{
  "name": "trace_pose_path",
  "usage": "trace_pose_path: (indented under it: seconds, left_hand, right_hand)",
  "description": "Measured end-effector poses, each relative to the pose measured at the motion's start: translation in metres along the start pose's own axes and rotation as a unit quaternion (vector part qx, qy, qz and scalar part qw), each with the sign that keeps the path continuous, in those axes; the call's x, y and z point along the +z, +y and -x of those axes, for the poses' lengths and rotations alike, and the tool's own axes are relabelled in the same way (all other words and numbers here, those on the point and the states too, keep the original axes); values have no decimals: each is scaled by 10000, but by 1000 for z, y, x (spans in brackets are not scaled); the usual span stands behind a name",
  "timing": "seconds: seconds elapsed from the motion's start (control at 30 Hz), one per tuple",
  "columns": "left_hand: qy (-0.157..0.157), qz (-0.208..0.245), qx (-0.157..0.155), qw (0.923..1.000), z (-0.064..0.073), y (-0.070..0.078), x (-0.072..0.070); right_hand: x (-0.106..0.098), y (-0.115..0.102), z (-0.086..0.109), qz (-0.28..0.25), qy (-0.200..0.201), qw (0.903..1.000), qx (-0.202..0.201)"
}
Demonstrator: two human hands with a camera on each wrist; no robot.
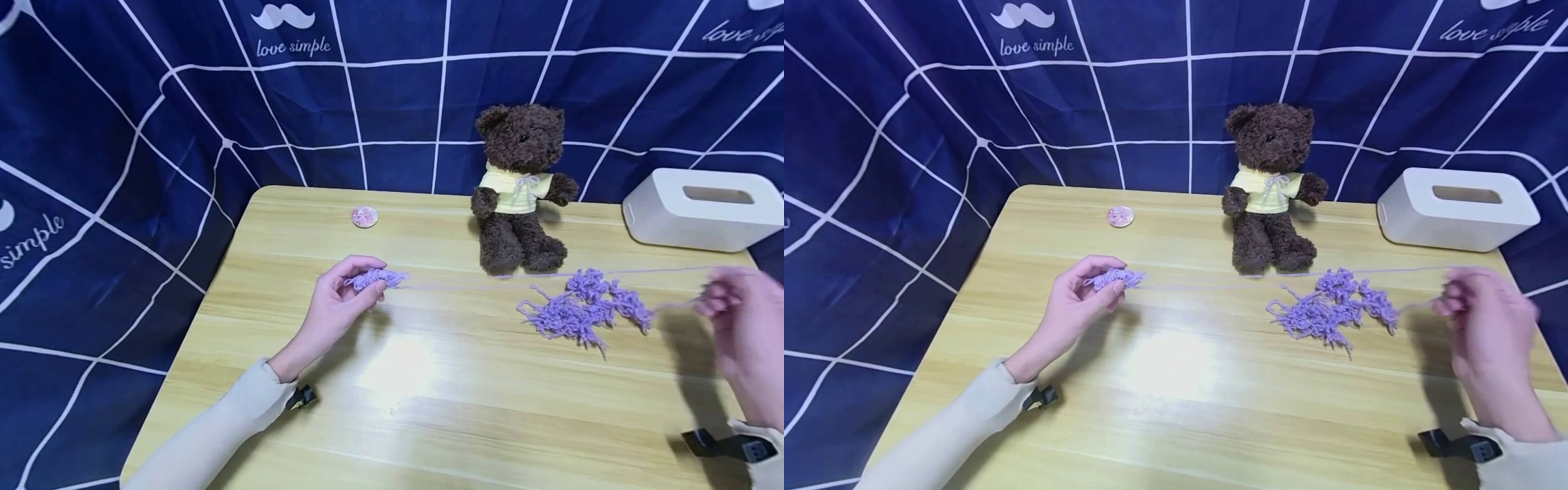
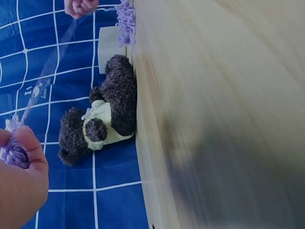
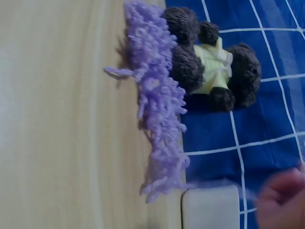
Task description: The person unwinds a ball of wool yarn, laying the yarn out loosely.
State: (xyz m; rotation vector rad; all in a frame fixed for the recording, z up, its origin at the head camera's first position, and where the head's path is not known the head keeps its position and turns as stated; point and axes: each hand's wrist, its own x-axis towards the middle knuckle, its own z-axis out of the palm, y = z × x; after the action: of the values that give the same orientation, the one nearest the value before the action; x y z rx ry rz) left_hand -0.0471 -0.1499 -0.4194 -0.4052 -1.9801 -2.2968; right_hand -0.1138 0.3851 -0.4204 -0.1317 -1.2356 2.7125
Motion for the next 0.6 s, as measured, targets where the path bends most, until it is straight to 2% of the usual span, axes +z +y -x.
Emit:
trace_pose_path:
  seconds: [0.03, 0.07, 0.1, 0.17, 0.23, 0.33, 0.37, 0.43, 0.53, 0.6]
  left_hand:
    - [-1, 13, 4, 10000, 0, 0, 0]
    - [-6, 34, 13, 10000, 0, 0, 1]
    - [-9, 48, 20, 10000, 0, 0, 1]
    - [-16, 58, 29, 10000, 0, 0, 2]
    - [-23, 75, 41, 10000, 0, 0, 3]
    - [-50, 96, 63, 9999, -1, 0, 5]
    - [-59, 109, 72, 9999, -1, 0, 6]
    - [-81, 122, 90, 9999, -2, 0, 7]
    - [-104, 114, 109, 9998, -2, 0, 9]
    - [-132, 123, 111, 9998, -3, 0, 9]
  right_hand:
    - [2, 2, 3, 902, -212, 9954, 255]
    - [5, 5, 7, 1705, -430, 9836, 397]
    - [9, 8, 10, 2391, -616, 9677, 509]
    - [18, 15, 18, 3658, -931, 9238, 637]
    - [28, 23, 22, 4328, -1092, 8927, 625]
    - [43, 34, 26, 4907, -1253, 8611, 456]
    - [48, 38, 28, 4974, -1284, 8570, 407]
    - [58, 47, 32, 4995, -1356, 8551, 303]
    - [75, 62, 40, 4579, -1500, 8756, 324]
    - [87, 74, 46, 4164, -1606, 8941, 365]
